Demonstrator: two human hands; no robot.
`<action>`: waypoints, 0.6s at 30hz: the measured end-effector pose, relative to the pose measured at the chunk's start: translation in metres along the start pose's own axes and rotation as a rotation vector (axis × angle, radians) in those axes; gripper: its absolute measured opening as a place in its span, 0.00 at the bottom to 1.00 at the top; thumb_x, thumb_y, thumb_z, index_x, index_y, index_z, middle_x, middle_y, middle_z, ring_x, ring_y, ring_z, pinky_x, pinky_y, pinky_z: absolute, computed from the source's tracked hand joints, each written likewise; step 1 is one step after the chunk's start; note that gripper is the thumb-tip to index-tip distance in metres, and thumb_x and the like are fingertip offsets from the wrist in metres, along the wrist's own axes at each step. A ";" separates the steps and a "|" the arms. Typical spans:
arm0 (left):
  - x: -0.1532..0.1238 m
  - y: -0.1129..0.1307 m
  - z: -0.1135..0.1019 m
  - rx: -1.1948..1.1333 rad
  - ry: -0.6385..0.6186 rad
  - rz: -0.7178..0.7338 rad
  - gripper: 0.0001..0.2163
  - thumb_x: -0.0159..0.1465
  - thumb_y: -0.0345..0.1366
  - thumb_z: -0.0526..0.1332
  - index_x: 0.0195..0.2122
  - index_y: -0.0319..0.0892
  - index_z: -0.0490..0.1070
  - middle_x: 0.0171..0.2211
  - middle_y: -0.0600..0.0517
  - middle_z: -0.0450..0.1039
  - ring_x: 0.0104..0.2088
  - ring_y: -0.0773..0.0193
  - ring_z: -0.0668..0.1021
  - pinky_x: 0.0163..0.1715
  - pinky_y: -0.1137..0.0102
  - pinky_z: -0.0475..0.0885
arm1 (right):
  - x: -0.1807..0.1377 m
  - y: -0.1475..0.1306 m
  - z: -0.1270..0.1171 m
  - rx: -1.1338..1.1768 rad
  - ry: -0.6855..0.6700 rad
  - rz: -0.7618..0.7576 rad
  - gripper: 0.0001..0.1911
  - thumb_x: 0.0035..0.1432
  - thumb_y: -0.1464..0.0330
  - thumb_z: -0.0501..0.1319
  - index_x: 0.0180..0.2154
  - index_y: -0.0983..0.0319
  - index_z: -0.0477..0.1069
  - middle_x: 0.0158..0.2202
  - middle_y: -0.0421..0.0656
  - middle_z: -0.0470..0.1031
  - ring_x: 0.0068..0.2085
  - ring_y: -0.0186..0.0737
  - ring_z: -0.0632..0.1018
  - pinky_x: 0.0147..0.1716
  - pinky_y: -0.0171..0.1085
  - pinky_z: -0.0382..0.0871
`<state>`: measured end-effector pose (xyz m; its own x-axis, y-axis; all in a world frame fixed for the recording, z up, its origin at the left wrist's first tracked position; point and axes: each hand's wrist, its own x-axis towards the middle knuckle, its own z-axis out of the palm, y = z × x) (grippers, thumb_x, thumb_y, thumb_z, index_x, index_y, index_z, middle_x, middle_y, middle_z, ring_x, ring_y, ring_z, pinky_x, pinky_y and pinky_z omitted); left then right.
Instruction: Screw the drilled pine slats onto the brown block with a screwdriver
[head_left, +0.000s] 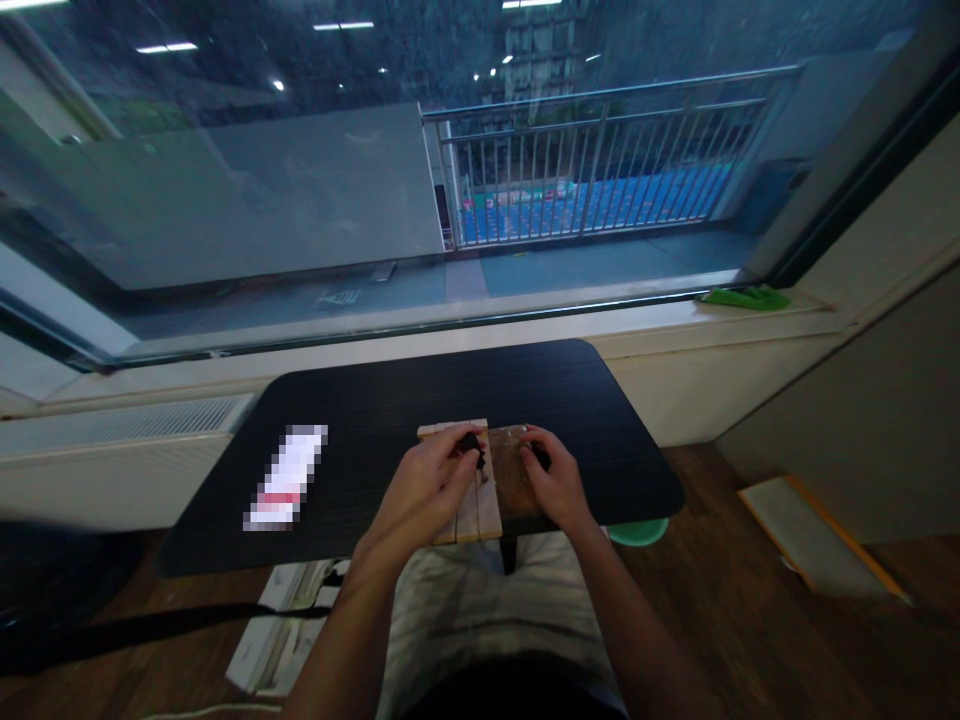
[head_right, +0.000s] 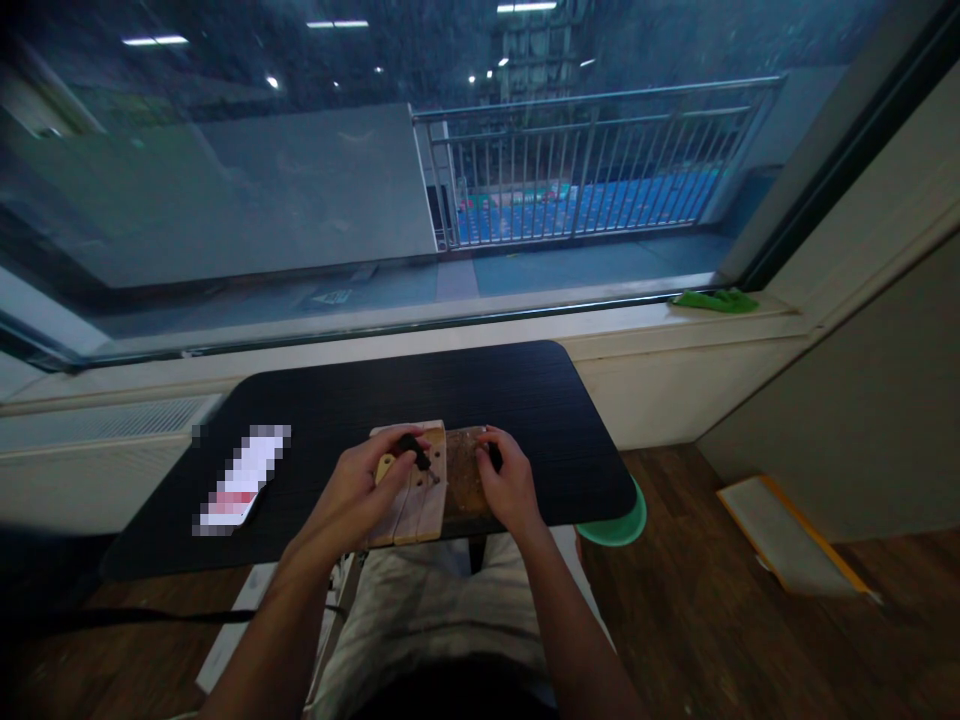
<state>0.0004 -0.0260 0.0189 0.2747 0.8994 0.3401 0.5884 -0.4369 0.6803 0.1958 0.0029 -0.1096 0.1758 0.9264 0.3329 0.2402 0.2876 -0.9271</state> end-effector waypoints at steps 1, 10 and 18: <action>0.000 -0.001 0.001 0.010 0.006 0.001 0.15 0.65 0.33 0.60 0.52 0.44 0.76 0.46 0.47 0.82 0.45 0.57 0.83 0.51 0.62 0.77 | 0.000 0.000 0.000 0.001 -0.002 -0.001 0.08 0.57 0.65 0.59 0.38 0.57 0.75 0.49 0.47 0.80 0.52 0.50 0.79 0.57 0.52 0.70; 0.004 -0.005 0.009 -0.009 0.133 -0.030 0.12 0.62 0.36 0.68 0.47 0.43 0.77 0.35 0.51 0.82 0.33 0.62 0.82 0.38 0.68 0.79 | 0.000 0.000 0.000 0.005 -0.007 0.002 0.08 0.57 0.65 0.59 0.38 0.57 0.75 0.49 0.48 0.80 0.53 0.50 0.78 0.57 0.53 0.70; 0.000 -0.005 0.007 -0.010 0.148 -0.033 0.06 0.61 0.37 0.69 0.37 0.43 0.78 0.31 0.54 0.81 0.31 0.63 0.82 0.36 0.70 0.78 | 0.000 0.003 -0.001 -0.004 -0.009 0.008 0.09 0.57 0.65 0.59 0.39 0.57 0.75 0.51 0.49 0.79 0.54 0.51 0.78 0.58 0.55 0.68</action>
<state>0.0030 -0.0235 0.0114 0.1398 0.9016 0.4094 0.5872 -0.4084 0.6989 0.1971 0.0035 -0.1118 0.1695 0.9308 0.3239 0.2426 0.2791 -0.9291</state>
